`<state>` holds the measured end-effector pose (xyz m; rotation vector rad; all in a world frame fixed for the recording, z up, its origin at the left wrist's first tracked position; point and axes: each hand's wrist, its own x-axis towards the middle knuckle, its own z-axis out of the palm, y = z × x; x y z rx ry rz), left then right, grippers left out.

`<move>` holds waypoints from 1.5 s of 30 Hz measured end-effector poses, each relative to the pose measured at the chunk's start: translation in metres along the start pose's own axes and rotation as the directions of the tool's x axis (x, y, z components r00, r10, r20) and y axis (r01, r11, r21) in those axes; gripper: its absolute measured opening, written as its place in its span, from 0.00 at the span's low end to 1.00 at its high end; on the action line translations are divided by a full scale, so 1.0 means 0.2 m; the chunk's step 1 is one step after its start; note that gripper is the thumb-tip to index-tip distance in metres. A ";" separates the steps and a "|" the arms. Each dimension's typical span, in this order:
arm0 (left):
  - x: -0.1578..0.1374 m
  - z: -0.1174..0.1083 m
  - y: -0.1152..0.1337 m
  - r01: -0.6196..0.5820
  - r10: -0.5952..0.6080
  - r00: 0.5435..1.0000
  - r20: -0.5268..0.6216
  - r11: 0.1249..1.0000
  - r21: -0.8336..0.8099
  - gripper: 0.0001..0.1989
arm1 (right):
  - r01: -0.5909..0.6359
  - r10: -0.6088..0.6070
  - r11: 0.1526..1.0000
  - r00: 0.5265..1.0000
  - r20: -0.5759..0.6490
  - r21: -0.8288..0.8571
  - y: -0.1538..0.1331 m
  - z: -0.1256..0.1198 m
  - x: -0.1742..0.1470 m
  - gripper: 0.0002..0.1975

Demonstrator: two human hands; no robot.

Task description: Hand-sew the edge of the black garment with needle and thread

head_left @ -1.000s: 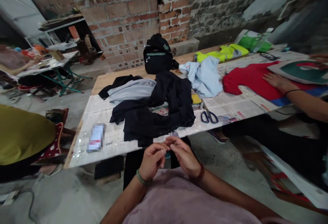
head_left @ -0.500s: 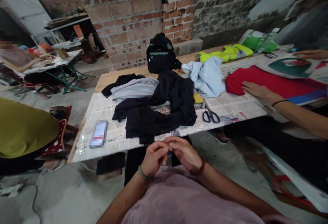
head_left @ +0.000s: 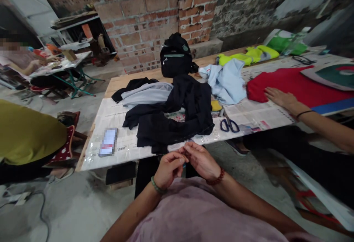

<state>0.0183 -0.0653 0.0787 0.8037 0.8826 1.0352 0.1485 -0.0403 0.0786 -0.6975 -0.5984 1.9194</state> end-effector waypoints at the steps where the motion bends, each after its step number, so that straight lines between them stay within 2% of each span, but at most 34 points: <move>1: 0.00 0.00 0.00 0.014 -0.014 1.000 0.001 1.000 0.009 0.08 | -0.007 0.007 1.000 1.000 -0.008 0.020 0.00 0.00 0.00 0.08; 6: -0.01 -0.03 0.02 0.127 -0.131 0.991 0.037 0.987 0.099 0.11 | 0.005 -0.005 0.998 1.000 -0.014 0.065 -0.02 -0.02 0.01 0.08; 10: -0.03 -0.08 0.04 0.134 -0.141 0.989 0.046 0.982 0.133 0.10 | 0.012 -0.013 1.000 0.997 0.082 0.008 -0.04 -0.06 0.00 0.09; 12: -0.04 -0.10 0.05 0.110 -0.111 0.994 0.004 0.986 0.129 0.10 | -0.012 0.014 1.000 0.991 0.137 -0.014 -0.04 -0.07 -0.02 0.14; 14: -0.03 -0.11 0.05 0.082 -0.072 0.993 -0.088 0.990 0.118 0.11 | -0.047 0.052 0.998 0.981 0.186 -0.032 -0.03 -0.06 -0.03 0.18; 17: -0.03 -0.10 0.05 0.068 -0.046 0.979 -0.201 0.992 0.104 0.12 | -0.076 0.087 0.995 0.972 0.218 -0.057 -0.01 -0.04 -0.04 0.20; 22: -0.03 -0.06 0.04 0.084 -0.053 0.982 -0.179 0.981 0.174 0.11 | -0.072 0.093 0.991 0.978 0.188 -0.114 0.01 -0.02 -0.05 0.22; 31: -0.03 -0.06 0.00 0.151 -0.101 0.969 -0.225 0.963 0.221 0.13 | -0.052 0.082 0.968 0.990 0.113 -0.246 0.01 -0.03 -0.04 0.24; 37: -0.03 -0.05 -0.01 0.142 -0.092 0.973 -0.210 0.960 0.241 0.13 | -0.032 0.049 0.953 0.997 0.052 -0.301 0.01 -0.03 -0.04 0.24; 45: -0.04 -0.04 -0.01 0.116 -0.065 0.978 -0.196 0.957 0.265 0.12 | -0.015 0.036 0.934 0.998 0.054 -0.358 0.02 -0.01 -0.05 0.23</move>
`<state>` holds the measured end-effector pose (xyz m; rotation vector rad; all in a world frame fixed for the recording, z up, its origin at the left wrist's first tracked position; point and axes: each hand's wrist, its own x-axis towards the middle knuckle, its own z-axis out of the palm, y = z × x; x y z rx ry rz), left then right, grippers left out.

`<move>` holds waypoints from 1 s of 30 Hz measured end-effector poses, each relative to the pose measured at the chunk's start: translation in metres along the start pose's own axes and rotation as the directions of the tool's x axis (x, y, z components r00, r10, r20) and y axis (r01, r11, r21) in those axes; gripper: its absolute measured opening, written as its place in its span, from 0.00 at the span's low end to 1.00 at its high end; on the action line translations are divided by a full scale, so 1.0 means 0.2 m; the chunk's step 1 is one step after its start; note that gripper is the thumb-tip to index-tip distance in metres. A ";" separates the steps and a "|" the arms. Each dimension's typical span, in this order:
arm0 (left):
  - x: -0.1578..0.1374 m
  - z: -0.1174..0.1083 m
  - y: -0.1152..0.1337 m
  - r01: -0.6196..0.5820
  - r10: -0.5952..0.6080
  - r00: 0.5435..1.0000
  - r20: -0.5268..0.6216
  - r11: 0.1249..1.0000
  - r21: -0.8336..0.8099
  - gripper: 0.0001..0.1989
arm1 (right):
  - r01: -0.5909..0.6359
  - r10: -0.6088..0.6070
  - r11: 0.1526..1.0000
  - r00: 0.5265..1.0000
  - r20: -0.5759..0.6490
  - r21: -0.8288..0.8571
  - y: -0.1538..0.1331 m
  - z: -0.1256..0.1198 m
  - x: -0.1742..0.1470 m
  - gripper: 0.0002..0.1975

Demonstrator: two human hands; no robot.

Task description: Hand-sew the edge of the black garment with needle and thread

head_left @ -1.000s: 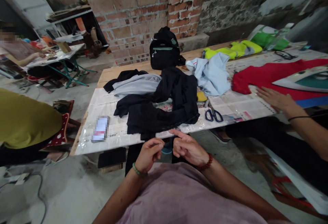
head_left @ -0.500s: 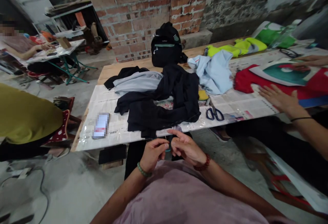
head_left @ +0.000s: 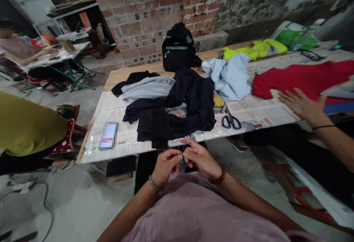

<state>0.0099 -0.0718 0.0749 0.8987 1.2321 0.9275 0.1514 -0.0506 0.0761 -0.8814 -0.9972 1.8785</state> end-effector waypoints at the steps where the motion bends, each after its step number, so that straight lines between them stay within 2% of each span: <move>1: 0.00 0.00 0.00 -0.007 0.007 1.000 0.005 1.000 0.003 0.11 | -0.002 0.002 1.000 1.000 0.002 -0.008 0.00 0.00 0.00 0.23; 10: 0.00 0.00 0.02 -0.022 0.023 0.999 -0.022 0.999 0.039 0.12 | 0.005 -0.003 0.998 1.000 0.026 -0.066 0.01 -0.01 -0.01 0.19; 13: 0.00 0.00 0.03 -0.036 0.038 0.999 -0.034 0.998 0.055 0.11 | 0.019 -0.025 0.979 0.999 -0.025 -0.201 0.02 -0.01 -0.01 0.16; 15: -0.01 0.00 0.03 -0.044 0.046 0.998 -0.035 0.997 0.059 0.11 | 0.058 -0.093 0.941 0.991 -0.092 -0.333 0.03 -0.01 -0.01 0.10; 19: -0.02 0.01 0.04 -0.039 0.042 0.998 -0.044 0.998 0.059 0.10 | 0.207 -0.321 0.791 0.941 -0.103 -0.575 0.03 0.00 -0.02 0.05; 21: -0.02 0.01 0.04 -0.036 0.039 0.998 -0.046 0.998 0.059 0.10 | 0.242 -0.375 0.742 0.923 -0.088 -0.625 0.02 0.01 -0.03 0.06; 26: -0.02 0.00 0.04 -0.036 0.038 0.998 -0.041 0.998 0.050 0.10 | 0.267 -0.438 0.704 0.893 -0.106 -0.658 0.01 0.01 -0.04 0.07; 30: -0.02 -0.01 0.02 -0.004 0.004 1.000 -0.008 1.000 -0.030 0.11 | 0.331 -0.568 0.657 0.808 -0.155 -0.678 -0.02 0.01 -0.05 0.06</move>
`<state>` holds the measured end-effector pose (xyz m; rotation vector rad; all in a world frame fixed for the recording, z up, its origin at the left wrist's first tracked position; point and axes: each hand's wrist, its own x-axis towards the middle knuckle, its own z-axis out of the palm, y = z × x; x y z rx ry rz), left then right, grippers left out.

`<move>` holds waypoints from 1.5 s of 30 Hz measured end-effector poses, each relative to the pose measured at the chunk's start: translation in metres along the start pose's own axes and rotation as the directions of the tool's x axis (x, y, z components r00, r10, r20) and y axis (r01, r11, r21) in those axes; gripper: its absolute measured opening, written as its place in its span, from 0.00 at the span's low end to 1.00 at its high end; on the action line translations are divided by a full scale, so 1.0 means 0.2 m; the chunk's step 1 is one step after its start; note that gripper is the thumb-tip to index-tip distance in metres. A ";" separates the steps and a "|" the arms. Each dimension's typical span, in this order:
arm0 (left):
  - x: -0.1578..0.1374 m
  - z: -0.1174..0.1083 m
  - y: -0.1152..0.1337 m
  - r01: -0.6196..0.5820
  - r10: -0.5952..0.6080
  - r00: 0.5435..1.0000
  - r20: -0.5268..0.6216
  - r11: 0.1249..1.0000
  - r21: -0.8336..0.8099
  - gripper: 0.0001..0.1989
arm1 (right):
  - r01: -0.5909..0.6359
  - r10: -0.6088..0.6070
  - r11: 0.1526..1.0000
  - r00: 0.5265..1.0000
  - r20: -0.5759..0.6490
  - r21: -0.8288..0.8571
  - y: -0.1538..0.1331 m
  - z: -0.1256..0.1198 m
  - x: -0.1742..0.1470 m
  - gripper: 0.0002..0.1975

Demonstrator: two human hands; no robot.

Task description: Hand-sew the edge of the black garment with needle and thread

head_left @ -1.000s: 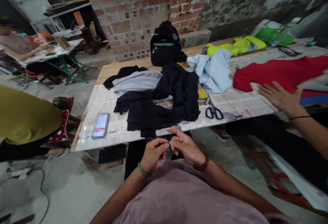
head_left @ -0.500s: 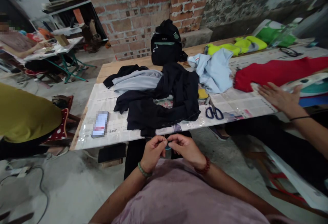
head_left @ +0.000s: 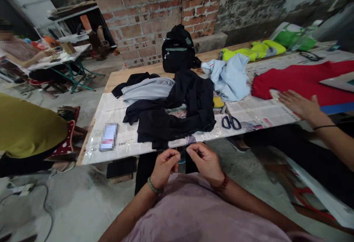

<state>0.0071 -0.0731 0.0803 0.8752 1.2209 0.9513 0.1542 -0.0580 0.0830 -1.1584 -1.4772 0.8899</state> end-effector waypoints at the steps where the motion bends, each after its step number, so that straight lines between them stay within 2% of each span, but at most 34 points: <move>1: 0.00 0.00 0.00 0.007 -0.007 1.000 0.006 1.000 -0.012 0.12 | 0.033 -0.033 0.999 0.999 -0.029 -0.006 -0.01 0.00 0.00 0.05; 7: 0.00 0.00 -0.02 0.015 -0.015 1.000 -0.001 1.000 0.006 0.12 | 0.184 -0.186 0.981 0.982 -0.040 -0.054 -0.03 0.03 -0.01 0.05; 14: 0.00 0.00 -0.01 0.016 -0.016 1.000 -0.004 1.000 0.021 0.13 | 0.137 -0.138 0.989 0.990 -0.020 -0.050 -0.01 0.04 -0.03 0.05; 20: 0.01 0.00 -0.03 0.027 -0.027 1.000 0.002 1.000 0.015 0.12 | 0.159 -0.161 0.987 0.986 -0.048 -0.035 -0.02 0.05 -0.03 0.05; 28: 0.02 0.00 -0.05 0.018 -0.018 1.000 -0.008 1.000 0.004 0.11 | 0.201 -0.202 0.978 0.979 -0.010 -0.058 0.01 0.07 -0.03 0.06; 36: 0.02 -0.01 -0.06 -0.004 0.004 1.000 -0.009 1.000 -0.007 0.12 | 0.286 -0.291 0.951 0.956 -0.024 -0.119 0.03 0.08 -0.03 0.07; 45: 0.02 -0.01 -0.04 0.004 -0.004 1.000 -0.008 1.000 0.027 0.11 | 0.402 -0.422 0.886 0.905 -0.043 -0.229 0.04 0.08 -0.02 0.06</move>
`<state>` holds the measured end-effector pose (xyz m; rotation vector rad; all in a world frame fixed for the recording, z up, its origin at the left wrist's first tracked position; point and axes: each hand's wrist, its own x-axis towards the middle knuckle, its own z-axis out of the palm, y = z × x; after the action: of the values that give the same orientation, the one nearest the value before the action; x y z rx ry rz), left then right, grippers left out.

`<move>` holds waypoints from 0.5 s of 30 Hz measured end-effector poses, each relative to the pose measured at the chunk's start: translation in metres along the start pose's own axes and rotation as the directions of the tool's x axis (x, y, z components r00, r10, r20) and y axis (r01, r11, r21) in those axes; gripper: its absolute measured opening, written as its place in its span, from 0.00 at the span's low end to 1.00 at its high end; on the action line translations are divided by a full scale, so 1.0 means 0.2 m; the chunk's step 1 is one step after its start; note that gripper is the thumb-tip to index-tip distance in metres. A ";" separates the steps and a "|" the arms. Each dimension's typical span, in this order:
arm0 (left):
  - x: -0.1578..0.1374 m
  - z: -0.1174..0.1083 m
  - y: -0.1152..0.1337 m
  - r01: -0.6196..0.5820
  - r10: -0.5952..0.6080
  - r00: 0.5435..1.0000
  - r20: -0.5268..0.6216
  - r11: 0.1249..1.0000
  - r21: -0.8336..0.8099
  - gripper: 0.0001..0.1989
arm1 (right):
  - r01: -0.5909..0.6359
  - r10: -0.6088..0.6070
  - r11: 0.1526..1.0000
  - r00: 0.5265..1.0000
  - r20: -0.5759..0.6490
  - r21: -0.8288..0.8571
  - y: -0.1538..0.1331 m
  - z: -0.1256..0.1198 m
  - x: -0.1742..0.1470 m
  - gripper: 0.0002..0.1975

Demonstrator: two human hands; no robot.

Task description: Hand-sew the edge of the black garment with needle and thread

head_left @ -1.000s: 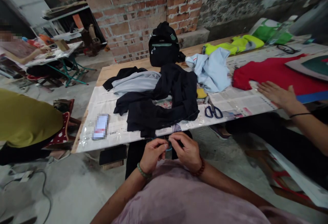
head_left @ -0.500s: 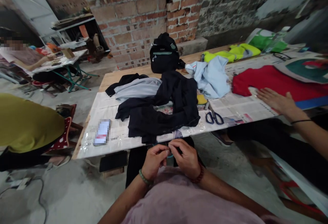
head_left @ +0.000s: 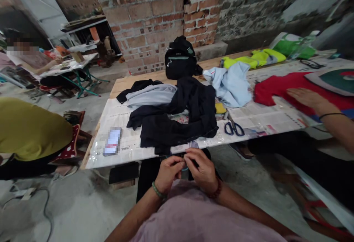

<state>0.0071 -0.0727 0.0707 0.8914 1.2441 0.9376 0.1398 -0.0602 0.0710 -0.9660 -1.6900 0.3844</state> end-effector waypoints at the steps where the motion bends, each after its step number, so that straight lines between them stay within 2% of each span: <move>1: 0.00 0.00 0.00 -0.002 0.002 1.000 0.004 1.000 -0.001 0.11 | 0.008 -0.008 1.000 1.000 -0.002 -0.007 0.00 0.00 0.00 0.06; 15: 0.01 0.01 0.01 -0.013 0.014 1.000 -0.014 0.999 0.032 0.11 | 0.056 -0.056 0.998 0.998 -0.015 -0.010 0.02 0.00 0.00 0.06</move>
<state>0.0096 -0.0710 0.0720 0.9208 1.2698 0.9384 0.1416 -0.0588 0.0688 -0.9246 -1.7024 0.3308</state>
